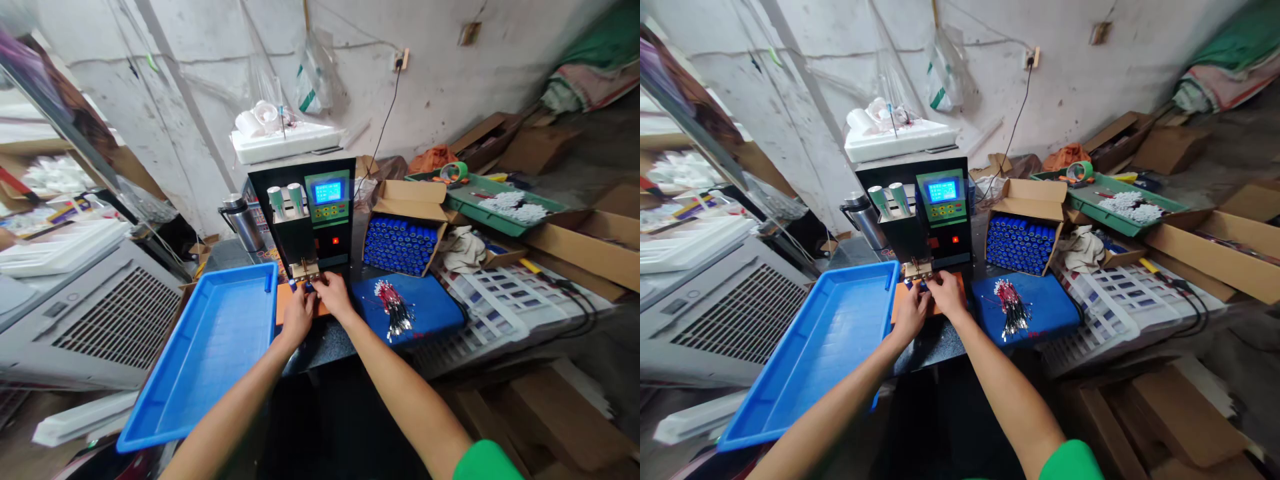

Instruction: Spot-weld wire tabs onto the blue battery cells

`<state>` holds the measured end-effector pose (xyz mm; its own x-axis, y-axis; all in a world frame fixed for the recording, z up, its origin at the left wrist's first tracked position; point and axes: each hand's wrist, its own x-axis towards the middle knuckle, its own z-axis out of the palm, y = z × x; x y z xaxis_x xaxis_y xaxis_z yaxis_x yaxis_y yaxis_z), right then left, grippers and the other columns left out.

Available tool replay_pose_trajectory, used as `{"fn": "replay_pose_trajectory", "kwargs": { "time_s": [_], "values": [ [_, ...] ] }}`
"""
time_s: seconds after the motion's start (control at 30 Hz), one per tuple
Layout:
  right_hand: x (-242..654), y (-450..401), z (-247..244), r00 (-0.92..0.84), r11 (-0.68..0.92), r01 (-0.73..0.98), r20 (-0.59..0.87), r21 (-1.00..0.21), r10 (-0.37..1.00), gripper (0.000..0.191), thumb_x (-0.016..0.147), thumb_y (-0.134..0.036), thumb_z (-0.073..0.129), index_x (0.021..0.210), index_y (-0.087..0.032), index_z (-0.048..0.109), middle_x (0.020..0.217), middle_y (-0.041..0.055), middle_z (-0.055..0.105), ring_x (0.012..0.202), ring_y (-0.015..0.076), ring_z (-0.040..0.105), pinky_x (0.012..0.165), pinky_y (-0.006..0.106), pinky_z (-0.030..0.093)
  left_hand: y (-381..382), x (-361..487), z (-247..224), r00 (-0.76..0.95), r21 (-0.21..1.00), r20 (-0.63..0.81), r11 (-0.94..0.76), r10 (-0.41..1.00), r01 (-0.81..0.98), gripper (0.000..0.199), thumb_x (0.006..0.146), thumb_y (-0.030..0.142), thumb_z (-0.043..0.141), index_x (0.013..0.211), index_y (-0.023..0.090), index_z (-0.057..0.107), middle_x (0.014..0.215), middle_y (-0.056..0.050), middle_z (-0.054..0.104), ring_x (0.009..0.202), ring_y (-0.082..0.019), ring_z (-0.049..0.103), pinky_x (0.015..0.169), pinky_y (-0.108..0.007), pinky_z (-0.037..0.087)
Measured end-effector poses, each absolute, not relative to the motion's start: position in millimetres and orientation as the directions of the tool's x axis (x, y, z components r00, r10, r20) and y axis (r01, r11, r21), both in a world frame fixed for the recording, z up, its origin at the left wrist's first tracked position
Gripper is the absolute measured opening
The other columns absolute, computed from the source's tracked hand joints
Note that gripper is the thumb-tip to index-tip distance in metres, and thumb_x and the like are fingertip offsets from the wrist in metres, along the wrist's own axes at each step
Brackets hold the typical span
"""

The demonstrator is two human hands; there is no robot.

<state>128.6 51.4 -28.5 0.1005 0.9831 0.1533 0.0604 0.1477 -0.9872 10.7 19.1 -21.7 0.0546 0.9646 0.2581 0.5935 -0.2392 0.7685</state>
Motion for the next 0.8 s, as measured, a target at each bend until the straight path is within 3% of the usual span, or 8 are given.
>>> {"fn": "replay_pose_trajectory", "kwargs": {
  "time_s": [0.5,0.8],
  "values": [
    [128.2,49.4,-26.0,0.099,0.187,0.101,0.197,-0.977,0.975,0.022,0.078,-0.039,0.059,0.067,-0.02,0.059,0.059,-0.0017,0.061,0.059,0.0153,0.056,0.052,0.023,0.04,19.3,9.1,-23.0,0.07,0.792,0.273,-0.265,0.959,0.549,0.015,0.09,0.027,0.047,0.098,0.017,0.055,0.073,-0.002,0.062,0.066,-0.016,0.058,0.063,-0.026,0.043],
    [129.0,49.5,-28.9,0.087,0.169,0.084,0.176,-0.982,0.98,0.025,0.079,-0.044,0.061,0.07,-0.02,0.062,0.059,-0.0016,0.062,0.06,0.016,0.057,0.054,0.024,0.041,18.2,9.8,-21.4,0.064,0.78,0.258,-0.247,0.964,0.576,0.019,0.091,0.028,0.046,0.101,0.016,0.055,0.08,-0.005,0.065,0.071,-0.018,0.061,0.067,-0.029,0.045]
  ]
}}
